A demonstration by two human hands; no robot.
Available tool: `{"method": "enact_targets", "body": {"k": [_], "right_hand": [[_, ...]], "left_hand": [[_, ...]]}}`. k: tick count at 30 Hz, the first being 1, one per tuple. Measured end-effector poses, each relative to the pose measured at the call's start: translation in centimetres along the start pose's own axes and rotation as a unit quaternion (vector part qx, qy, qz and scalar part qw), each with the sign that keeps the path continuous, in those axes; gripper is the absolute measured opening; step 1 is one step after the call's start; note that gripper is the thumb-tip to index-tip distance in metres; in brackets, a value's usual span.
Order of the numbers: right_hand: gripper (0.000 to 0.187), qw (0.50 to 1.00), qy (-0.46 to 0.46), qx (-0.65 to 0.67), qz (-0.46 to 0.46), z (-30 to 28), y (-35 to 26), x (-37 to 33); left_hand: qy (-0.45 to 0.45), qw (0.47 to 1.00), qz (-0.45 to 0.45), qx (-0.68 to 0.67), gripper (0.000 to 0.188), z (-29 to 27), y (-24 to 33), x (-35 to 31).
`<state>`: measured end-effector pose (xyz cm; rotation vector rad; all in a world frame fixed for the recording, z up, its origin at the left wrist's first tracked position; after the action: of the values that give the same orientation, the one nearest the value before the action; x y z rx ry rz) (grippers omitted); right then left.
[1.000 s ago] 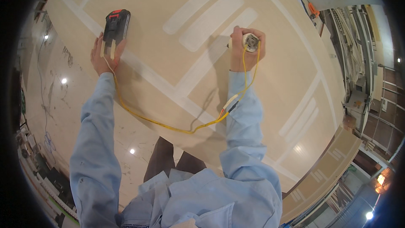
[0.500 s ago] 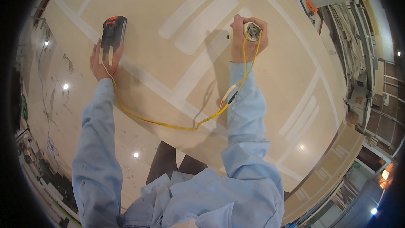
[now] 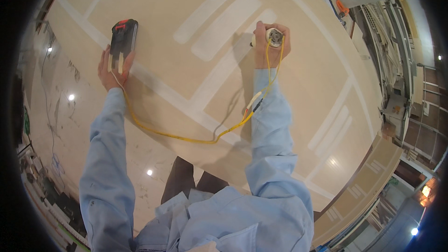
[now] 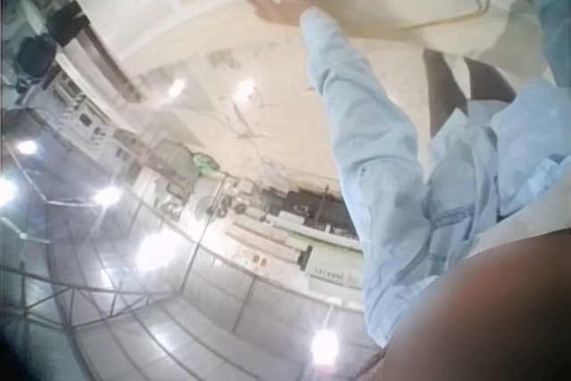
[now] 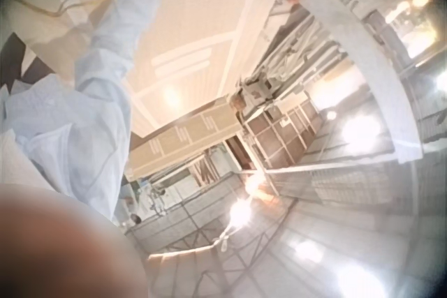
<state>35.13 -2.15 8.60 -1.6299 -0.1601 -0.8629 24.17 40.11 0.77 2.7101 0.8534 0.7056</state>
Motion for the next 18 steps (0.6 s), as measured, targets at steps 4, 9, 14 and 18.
{"method": "enact_targets", "body": {"k": [4, 9, 14, 18], "right_hand": [[0.022, 1.000, 0.022, 0.006, 0.022, 0.0, 0.1, 0.5], [0.023, 0.999, 0.033, 0.012, 0.012, -0.4, 0.4, 2.1], [0.023, 1.000, -0.002, -0.015, -0.022, 1.5, 1.8, 1.6], [0.023, 1.000, 0.018, 0.009, -0.006, 0.9, 1.8, 1.8]], "left_hand": [[0.009, 1.000, 0.001, -0.013, 0.074, -0.4, 0.3, 0.1], [-0.024, 0.999, -0.034, -0.034, 0.074, -0.5, 0.7, 0.0], [-0.023, 0.999, -0.031, -0.039, 0.075, -0.7, 0.9, 0.0], [-0.027, 0.998, -0.036, -0.032, 0.075, -0.5, 0.7, 0.1]]}}
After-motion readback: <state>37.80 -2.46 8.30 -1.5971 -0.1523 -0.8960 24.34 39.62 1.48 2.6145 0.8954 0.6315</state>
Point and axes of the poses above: each hand's wrist, its own x-axis towards the middle knuckle, its own z-axis out of the palm, y = z × x, the point moved 3 cm from there along x, towards the middle knuckle, and after that the axes turned 14 degrees about -z, right-handed, at the moved point
